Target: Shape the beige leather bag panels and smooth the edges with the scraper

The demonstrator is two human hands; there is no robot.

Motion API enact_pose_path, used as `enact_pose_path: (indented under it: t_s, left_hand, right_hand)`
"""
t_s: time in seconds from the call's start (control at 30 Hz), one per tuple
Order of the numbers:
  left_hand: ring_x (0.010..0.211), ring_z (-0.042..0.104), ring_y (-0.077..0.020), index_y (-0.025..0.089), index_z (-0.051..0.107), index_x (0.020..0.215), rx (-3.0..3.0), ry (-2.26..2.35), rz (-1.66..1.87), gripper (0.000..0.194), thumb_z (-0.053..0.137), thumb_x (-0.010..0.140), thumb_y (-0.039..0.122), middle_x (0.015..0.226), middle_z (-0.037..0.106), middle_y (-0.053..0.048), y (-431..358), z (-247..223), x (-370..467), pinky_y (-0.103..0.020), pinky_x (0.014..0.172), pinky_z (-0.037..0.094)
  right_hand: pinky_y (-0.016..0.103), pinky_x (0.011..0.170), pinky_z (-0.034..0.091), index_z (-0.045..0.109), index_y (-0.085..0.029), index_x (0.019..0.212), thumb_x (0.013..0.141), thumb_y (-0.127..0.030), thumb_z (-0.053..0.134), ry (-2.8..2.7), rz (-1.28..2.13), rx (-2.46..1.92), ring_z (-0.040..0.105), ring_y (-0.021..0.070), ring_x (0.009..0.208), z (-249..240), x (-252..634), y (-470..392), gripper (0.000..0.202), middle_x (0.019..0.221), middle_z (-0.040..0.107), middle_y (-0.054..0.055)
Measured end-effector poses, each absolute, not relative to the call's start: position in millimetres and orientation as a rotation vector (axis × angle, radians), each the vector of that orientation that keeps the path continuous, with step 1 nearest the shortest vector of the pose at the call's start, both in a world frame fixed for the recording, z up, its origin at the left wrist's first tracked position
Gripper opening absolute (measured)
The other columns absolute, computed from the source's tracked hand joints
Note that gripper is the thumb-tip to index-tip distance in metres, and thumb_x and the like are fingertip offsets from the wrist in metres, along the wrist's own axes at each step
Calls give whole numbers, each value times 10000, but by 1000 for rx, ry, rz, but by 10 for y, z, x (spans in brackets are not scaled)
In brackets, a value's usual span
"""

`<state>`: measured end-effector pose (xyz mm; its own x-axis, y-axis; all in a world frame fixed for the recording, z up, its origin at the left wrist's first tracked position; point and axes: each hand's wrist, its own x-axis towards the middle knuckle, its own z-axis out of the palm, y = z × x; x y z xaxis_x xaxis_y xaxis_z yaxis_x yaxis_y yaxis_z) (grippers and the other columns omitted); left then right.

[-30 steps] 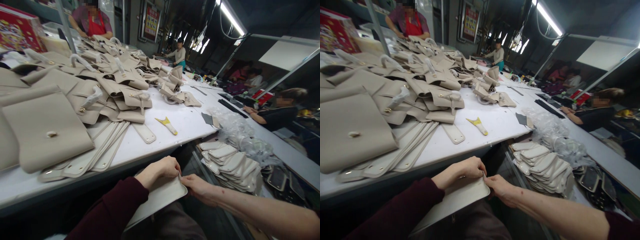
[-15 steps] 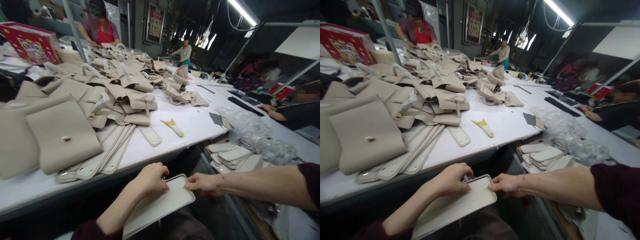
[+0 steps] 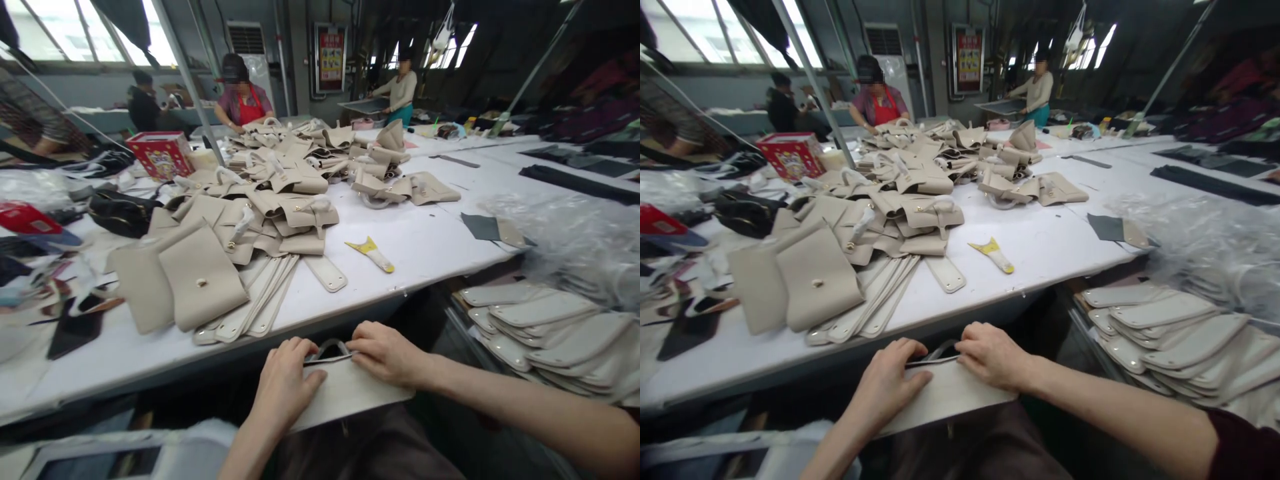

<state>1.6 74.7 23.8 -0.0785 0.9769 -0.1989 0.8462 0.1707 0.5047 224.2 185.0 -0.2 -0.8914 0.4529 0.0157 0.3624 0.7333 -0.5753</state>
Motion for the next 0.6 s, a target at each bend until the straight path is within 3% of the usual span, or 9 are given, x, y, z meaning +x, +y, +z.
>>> enact_pose_path:
  t_s: [0.1,0.17,0.33,0.4,0.5,0.6]
  left_hand:
    - [1028,581,-209,271,641,973,1723,1935,312,220,591,761,238,1033,656,16,795,242,49,-360,847,371]
    - [1030,580,-216,277,642,976,1741,1928,274,234,556,766,219,1033,654,14,819,244,72,-369,841,374]
    - [1077,567,-220,287,643,1054,1859,1827,248,428,461,717,97,1094,650,5,871,216,236,-377,880,379]
    - [1093,565,-212,282,627,1127,1865,1803,282,508,435,707,71,1124,648,-3,898,193,310,-363,899,385]
    - [1060,584,-204,265,606,1184,1785,1835,325,474,468,752,126,1112,653,-12,927,165,328,-333,878,408]
    - [1011,600,-206,270,619,1134,1701,1917,321,359,552,784,239,1052,666,0,925,154,250,-322,841,415]
  right_hand:
    - [408,815,409,687,-107,815,861,-178,495,-2867,922,-581,534,243,855,-13,1990,1847,209,887,621,130]
    - [383,791,418,670,-106,755,842,-186,502,-2786,1055,-675,540,230,830,-47,1933,1920,204,865,624,125]
    - [254,619,466,713,-112,890,986,-439,302,-2578,1467,-876,591,151,656,-277,2145,2265,535,738,666,64]
    - [244,549,456,714,-77,876,981,-506,270,-2518,1575,-971,580,147,591,-433,2247,2361,626,679,657,70]
    - [228,483,404,709,-67,801,916,-526,437,-2498,1670,-995,534,133,530,-585,2256,2397,546,617,627,51]
    - [223,543,423,720,-101,918,920,-499,451,-2512,1719,-843,562,132,601,-480,2110,2343,481,704,660,36]
